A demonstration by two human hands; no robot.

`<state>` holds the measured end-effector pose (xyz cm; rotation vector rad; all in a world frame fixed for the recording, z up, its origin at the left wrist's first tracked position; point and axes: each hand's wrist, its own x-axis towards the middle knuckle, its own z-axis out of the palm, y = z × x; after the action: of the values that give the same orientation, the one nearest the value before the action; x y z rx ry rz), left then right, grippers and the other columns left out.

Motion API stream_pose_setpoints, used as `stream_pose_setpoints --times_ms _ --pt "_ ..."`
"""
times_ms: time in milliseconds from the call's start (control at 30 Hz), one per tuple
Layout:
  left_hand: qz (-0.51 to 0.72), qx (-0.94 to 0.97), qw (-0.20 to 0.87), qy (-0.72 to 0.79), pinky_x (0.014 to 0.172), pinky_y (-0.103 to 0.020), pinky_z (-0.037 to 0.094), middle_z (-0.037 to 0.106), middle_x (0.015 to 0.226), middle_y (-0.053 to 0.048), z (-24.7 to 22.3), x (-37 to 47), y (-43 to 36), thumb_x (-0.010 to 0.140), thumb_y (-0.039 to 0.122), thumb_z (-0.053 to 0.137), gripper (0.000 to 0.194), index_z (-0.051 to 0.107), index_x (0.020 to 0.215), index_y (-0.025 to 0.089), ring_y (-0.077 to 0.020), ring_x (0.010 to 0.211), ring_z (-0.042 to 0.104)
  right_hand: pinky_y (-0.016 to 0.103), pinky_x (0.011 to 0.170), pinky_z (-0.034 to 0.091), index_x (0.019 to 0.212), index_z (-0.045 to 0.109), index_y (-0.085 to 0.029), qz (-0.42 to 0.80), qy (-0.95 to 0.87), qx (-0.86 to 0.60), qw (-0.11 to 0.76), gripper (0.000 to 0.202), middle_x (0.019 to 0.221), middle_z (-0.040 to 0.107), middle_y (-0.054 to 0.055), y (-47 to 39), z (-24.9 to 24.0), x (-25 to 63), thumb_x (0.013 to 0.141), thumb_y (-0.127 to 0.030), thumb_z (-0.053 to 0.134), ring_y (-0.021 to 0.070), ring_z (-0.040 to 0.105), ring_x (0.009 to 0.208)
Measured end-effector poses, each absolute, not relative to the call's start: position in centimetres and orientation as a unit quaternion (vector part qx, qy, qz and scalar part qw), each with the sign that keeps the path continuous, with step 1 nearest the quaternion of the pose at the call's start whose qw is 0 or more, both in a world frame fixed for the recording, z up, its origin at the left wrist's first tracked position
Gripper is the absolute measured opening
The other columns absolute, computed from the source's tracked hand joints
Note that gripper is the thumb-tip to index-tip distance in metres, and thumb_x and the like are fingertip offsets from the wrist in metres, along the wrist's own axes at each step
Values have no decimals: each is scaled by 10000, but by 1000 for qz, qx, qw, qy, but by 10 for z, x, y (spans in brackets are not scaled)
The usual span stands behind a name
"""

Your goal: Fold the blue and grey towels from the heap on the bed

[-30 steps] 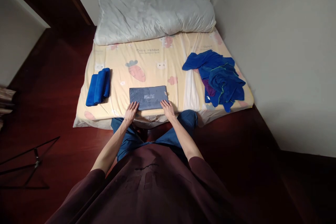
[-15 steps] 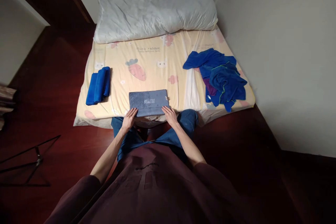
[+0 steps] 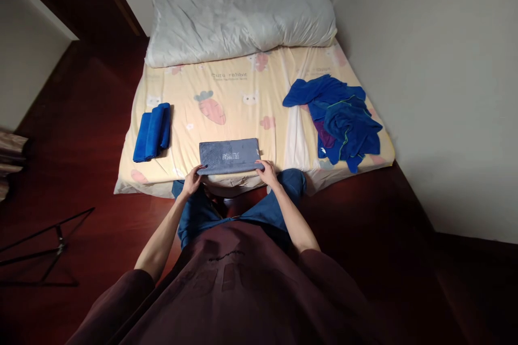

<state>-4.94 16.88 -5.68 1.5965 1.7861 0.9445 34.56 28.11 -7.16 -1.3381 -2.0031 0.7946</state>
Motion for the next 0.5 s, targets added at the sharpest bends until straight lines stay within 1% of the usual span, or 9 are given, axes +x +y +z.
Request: stream_pose_setpoints --times_ms 33,100,133,200,267,367,467,500 --pt "356 579 288 674 968 -431 588 752 1141 -126 -56 -49 170 923 304 549 500 585 1396 145 -256 1023 726 466 1037 580 1248 701 -177 315 -735 -516 307 406 1227 748 132 282 -72 345 865 -266 601 279 700 1166" --pt "366 546 305 689 805 -360 596 740 956 -81 -55 -46 171 966 427 546 516 577 1398 146 -215 812 707 447 886 640 1259 680 -165 358 -693 -540 317 419 1144 761 138 283 -73 342 906 -376 598 280 765 977" --pt "372 533 312 692 754 -332 581 718 890 -57 -55 -45 171 973 470 541 530 578 1393 149 -198 753 685 436 804 655 1272 666 -162 378 -674 -550 318 448 1092 764 134 283 -73 340 921 -428 590 275 778 866" --pt "389 516 316 695 720 -304 558 683 827 -29 -56 -43 172 968 516 540 542 589 1369 155 -182 722 660 424 689 657 1280 650 -155 396 -649 -564 321 503 1012 760 126 283 -71 337 932 -511 578 264 767 704" --pt "401 501 312 701 739 -310 555 676 815 -25 -57 -41 172 954 533 554 535 605 1336 162 -187 746 663 419 674 654 1241 664 -150 379 -642 -575 335 517 986 754 137 284 -69 333 930 -556 586 264 758 687" --pt "402 485 307 713 781 -337 565 696 847 -44 -58 -41 173 944 525 570 508 620 1305 171 -208 798 683 411 716 651 1196 684 -155 344 -646 -585 349 496 964 752 147 286 -65 330 936 -568 591 270 753 756" --pt "391 490 305 717 816 -359 578 703 875 -54 -59 -40 174 960 501 562 486 610 1315 173 -216 821 693 414 734 650 1260 661 -161 341 -659 -582 332 512 1002 745 137 286 -62 329 962 -562 548 268 757 781" --pt "389 497 296 717 839 -370 583 707 910 -65 -59 -39 174 969 490 555 483 600 1329 171 -219 844 696 427 773 650 1293 649 -161 330 -667 -582 329 519 1048 743 141 284 -61 330 970 -552 539 275 764 825"
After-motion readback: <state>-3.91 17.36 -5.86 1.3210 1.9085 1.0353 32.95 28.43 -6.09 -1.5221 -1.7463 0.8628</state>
